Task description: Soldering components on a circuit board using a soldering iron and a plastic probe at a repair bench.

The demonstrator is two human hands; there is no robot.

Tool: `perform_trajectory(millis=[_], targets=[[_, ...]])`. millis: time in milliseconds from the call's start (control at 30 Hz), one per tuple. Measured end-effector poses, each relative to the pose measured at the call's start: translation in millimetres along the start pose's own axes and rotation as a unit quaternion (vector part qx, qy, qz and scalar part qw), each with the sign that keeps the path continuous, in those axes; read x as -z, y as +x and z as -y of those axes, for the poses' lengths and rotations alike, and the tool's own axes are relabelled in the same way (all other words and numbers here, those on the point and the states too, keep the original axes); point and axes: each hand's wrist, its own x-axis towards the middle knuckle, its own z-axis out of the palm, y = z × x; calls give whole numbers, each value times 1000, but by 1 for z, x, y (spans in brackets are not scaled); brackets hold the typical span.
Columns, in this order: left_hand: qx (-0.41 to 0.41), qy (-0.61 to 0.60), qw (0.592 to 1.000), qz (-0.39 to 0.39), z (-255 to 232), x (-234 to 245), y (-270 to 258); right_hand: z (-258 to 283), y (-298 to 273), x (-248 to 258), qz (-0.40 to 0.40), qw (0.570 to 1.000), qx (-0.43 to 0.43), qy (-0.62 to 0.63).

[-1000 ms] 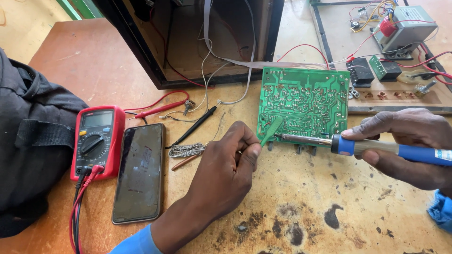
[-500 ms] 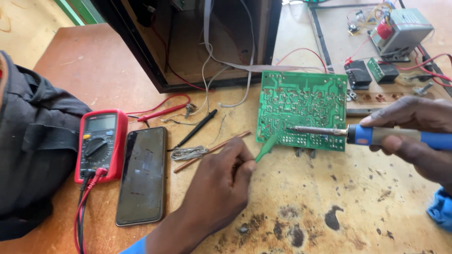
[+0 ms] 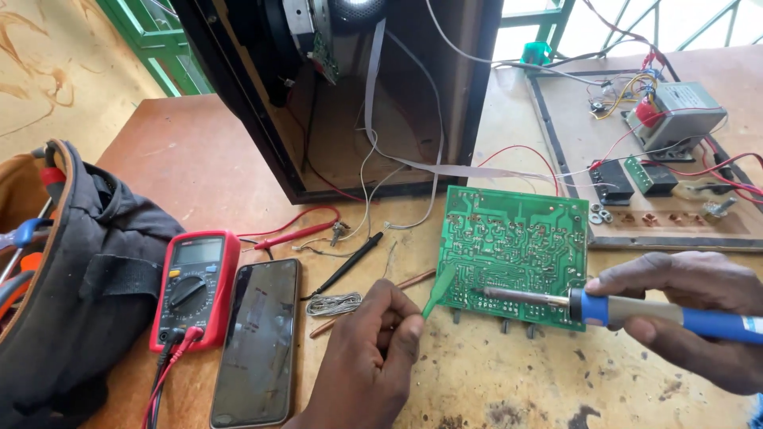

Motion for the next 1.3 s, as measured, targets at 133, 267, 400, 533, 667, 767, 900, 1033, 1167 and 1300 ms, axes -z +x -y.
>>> perform_trajectory(millis=[133, 267, 400, 533, 667, 767, 900, 1033, 1167, 1300], targets=[[36, -1, 999, -19, -5, -4, 7, 5, 0, -4, 5, 998, 20, -52], [17, 16, 1000, -11, -3, -12, 19, 0, -9, -6, -4, 996, -22, -81], [2, 33, 999, -17, 1, -21, 23, 4, -9, -8, -17, 998, 5, -58], [-1, 25, 999, -26, -2, -26, 24, 12, -5, -7, -5, 996, 33, -84], [15, 24, 999, -18, -6, -28, 26, 5, -6, -3, -13, 998, 12, -68], [-1, 27, 999, -24, -4, -30, 26, 9, -4, -2, -15, 995, 27, -92], [4, 29, 999, -20, -3, -29, 26, 11, -2, 2, -7, 997, 8, -82], [4, 29, 999, -20, -4, -29, 26, 10, -3, 3, 7, 996, -21, -91], [-1, 33, 999, -22, -1, -29, 27, 15, -6, 4, 4, 991, -63, -116], [-8, 41, 999, -18, -2, -28, 26, 13, -8, 1, 6, 983, -121, -137]])
